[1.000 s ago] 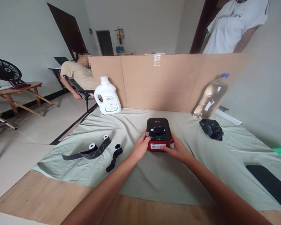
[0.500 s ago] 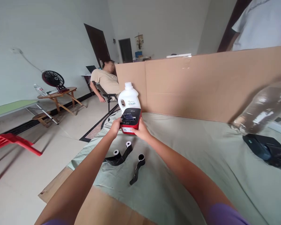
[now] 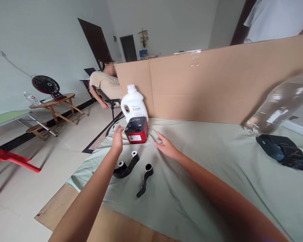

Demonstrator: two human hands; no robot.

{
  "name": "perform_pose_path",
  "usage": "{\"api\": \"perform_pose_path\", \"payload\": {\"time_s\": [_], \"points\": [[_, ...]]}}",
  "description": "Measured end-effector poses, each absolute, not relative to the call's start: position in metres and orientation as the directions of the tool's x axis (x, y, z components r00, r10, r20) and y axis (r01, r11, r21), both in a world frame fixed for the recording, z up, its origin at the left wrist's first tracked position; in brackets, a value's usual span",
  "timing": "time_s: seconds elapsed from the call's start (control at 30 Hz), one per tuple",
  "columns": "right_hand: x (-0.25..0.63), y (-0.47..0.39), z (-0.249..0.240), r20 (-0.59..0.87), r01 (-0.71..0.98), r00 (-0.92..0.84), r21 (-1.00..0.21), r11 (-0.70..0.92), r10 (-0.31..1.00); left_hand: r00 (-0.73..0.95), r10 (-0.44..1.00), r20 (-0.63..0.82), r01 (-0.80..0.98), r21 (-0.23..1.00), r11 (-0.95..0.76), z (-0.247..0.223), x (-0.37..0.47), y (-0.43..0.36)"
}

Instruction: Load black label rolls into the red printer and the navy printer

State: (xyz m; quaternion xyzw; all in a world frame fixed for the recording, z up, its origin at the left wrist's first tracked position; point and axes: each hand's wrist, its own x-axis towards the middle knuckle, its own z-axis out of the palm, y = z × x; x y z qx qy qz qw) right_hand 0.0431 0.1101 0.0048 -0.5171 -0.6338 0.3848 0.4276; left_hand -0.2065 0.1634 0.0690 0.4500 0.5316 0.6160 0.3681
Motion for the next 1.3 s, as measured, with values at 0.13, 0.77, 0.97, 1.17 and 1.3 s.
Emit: {"api": "perform_pose_path", "payload": {"time_s": [0.13,0.77,0.97,1.17,1.3], "points": [[0.175,0.006,-0.001,0.159,0.521,0.031,-0.845,0.12,0.987,-0.193,0.849,0.492,0.063,0.87,-0.489,0.081,-0.17,0.082],[0.452,-0.071,0.061,-0.01,0.571,0.785,-0.378,-0.729,0.62,0.965,0.258,-0.052,0.262,0.305,-0.916,0.007,0.034,-0.072],[0.416,-0.043,0.074,-0.105,0.494,0.834,-0.299,-0.817,0.542,0.966,0.258,-0.027,0.254,0.296,-0.921,0.009,0.034,-0.072],[0.263,-0.028,0.078,0.042,0.759,0.602,-0.343,-0.554,0.798,0.962,0.268,0.048,0.242,0.303,-0.922,0.002,0.032,-0.073],[0.17,-0.006,0.059,0.115,0.804,0.517,-0.406,-0.435,0.848,0.958,0.274,0.085,0.233,0.325,-0.917,0.002,0.03,-0.074]]}}
